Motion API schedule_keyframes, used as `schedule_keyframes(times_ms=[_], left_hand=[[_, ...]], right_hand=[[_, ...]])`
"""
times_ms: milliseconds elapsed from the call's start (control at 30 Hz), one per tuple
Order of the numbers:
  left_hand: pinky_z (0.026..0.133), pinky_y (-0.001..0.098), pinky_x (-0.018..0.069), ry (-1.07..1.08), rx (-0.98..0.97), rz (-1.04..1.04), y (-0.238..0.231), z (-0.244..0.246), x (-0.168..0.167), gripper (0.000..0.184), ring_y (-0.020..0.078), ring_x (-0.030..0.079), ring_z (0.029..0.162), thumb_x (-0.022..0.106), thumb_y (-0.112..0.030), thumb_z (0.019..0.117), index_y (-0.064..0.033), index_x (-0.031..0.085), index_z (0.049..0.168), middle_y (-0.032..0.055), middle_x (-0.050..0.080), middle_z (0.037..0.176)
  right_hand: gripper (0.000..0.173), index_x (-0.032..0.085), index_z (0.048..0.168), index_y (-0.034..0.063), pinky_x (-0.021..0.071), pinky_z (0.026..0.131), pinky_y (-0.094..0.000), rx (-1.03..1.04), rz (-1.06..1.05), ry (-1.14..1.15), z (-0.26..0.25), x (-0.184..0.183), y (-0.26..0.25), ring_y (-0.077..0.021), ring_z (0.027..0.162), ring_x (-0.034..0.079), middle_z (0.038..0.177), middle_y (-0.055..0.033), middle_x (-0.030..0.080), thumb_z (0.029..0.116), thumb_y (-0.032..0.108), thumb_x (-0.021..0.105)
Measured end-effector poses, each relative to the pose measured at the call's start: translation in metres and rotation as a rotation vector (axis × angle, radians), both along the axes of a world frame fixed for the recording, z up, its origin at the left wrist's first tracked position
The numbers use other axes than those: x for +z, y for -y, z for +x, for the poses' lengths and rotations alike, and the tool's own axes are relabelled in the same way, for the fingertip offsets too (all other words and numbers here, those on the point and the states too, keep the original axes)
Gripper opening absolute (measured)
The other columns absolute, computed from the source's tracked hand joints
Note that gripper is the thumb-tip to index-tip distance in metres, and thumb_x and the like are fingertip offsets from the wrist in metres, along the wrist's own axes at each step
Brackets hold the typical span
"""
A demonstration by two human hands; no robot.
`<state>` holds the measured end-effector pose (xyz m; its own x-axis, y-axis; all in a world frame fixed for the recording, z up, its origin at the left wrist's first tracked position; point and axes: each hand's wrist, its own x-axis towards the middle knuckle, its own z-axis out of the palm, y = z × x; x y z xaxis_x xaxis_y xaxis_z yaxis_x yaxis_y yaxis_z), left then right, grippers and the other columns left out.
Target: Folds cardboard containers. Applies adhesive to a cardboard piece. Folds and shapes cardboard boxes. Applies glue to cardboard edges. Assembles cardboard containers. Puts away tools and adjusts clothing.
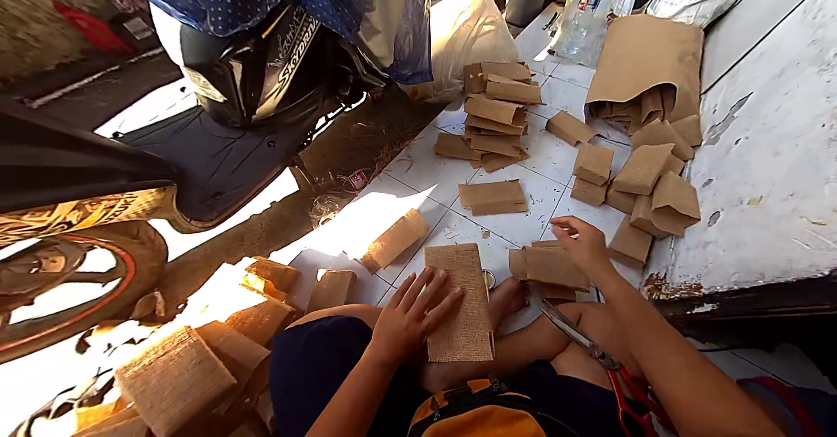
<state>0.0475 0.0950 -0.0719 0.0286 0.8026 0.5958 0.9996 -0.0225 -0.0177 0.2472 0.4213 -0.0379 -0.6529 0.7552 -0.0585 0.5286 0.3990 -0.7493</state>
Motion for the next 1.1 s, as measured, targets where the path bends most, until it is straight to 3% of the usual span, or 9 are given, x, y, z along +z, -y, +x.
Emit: schedule_keyframes(times_ms=[133,267,333,400,500,633,900,1033,1100], left_hand=[[0.116,0.0452,0.036,-0.111,-0.061,0.106,-0.006,0.02,0.013,0.042,0.029,0.048,0.14,0.046,-0.013,0.1072,-0.0248,0.05,0.148,0.0124,0.053,0.15],[0.117,0.0447,0.0337,0.016,0.04,0.184,0.006,0.026,0.024,0.043,0.0275,0.044,0.142,0.05,-0.017,0.1059,-0.0303,0.046,0.147,0.0086,0.049,0.151],[0.112,0.0422,0.0425,0.453,0.134,0.254,0.008,0.023,0.033,0.035,0.0273,0.052,0.136,0.053,-0.018,0.1018,-0.0187,0.06,0.136,0.0147,0.057,0.142],[0.111,0.0418,0.045,1.072,0.075,0.222,0.002,0.025,0.057,0.06,0.026,0.046,0.14,0.058,-0.038,0.0992,-0.0046,0.049,0.148,0.0185,0.043,0.153],[0.102,0.0379,0.0552,1.491,-0.145,0.136,-0.016,0.034,0.084,0.069,0.0181,0.053,0.134,0.075,-0.054,0.0858,-0.0171,0.058,0.141,0.0046,0.04,0.158],[0.088,0.0306,0.0606,1.45,-0.233,0.23,-0.027,0.044,0.091,0.014,0.0155,0.066,0.112,0.068,-0.021,0.098,-0.0094,0.074,0.101,0.0059,0.066,0.124],[0.088,0.0275,0.0584,1.433,-0.267,0.256,-0.019,0.041,0.086,0.013,0.0114,0.066,0.105,0.065,-0.024,0.0999,-0.013,0.072,0.1,0.001,0.067,0.112],[0.09,0.0254,0.0562,1.647,-0.347,0.218,-0.012,0.03,0.088,0.015,0.0078,0.065,0.108,0.064,-0.035,0.0995,-0.0216,0.071,0.102,-0.0032,0.068,0.118],[0.089,0.0245,0.0564,1.725,-0.412,0.201,-0.009,0.028,0.088,0.016,0.0068,0.066,0.107,0.065,-0.037,0.0987,-0.0238,0.071,0.103,-0.0034,0.068,0.12]], right_hand=[[0.053,0.057,0.14,0.0031,0.0521,0.105,-0.0381,0.379,-0.479,-0.467,-0.037,0.032,0.083,-0.0178,0.126,0.061,0.142,-0.0095,0.06,0.0972,0.033,0.065],[0.031,0.071,0.123,0.0013,0.0587,0.093,-0.0283,0.374,-0.571,-0.633,-0.036,0.044,0.117,-0.011,0.104,0.07,0.118,-0.0067,0.073,0.0937,0.013,0.072],[0.028,0.073,0.119,0.0024,0.0598,0.092,-0.0286,0.353,-0.511,-0.653,-0.029,0.05,0.121,-0.0121,0.107,0.07,0.122,-0.0061,0.072,0.0936,0.012,0.071],[0.027,0.074,0.117,0.0016,0.0602,0.094,-0.0301,0.362,-0.471,-0.694,-0.025,0.053,0.13,-0.0149,0.113,0.069,0.125,-0.008,0.071,0.0932,0.013,0.072],[0.024,0.076,0.114,0.002,0.0607,0.093,-0.0301,0.38,-0.417,-0.784,-0.023,0.058,0.149,-0.0153,0.113,0.069,0.124,-0.0087,0.071,0.0935,0.014,0.072],[0.019,0.077,0.111,0.0022,0.0607,0.092,-0.0291,0.365,-0.322,-0.864,-0.023,0.059,0.163,-0.0155,0.112,0.07,0.121,-0.0098,0.072,0.0942,0.01,0.071],[0.02,0.077,0.11,0.0014,0.0601,0.093,-0.0285,0.388,-0.267,-0.831,-0.022,0.066,0.171,-0.0163,0.113,0.069,0.121,-0.0117,0.072,0.093,0.011,0.073],[0.056,0.062,0.14,0.0087,0.0554,0.103,-0.0334,0.622,-0.565,-0.822,-0.019,0.071,0.155,-0.0176,0.126,0.062,0.148,-0.0084,0.057,0.0945,0.04,0.071],[0.052,0.064,0.137,0.0061,0.0542,0.105,-0.0343,0.651,-0.634,-0.872,-0.019,0.069,0.154,-0.0196,0.131,0.059,0.148,-0.0095,0.057,0.0956,0.036,0.07]])
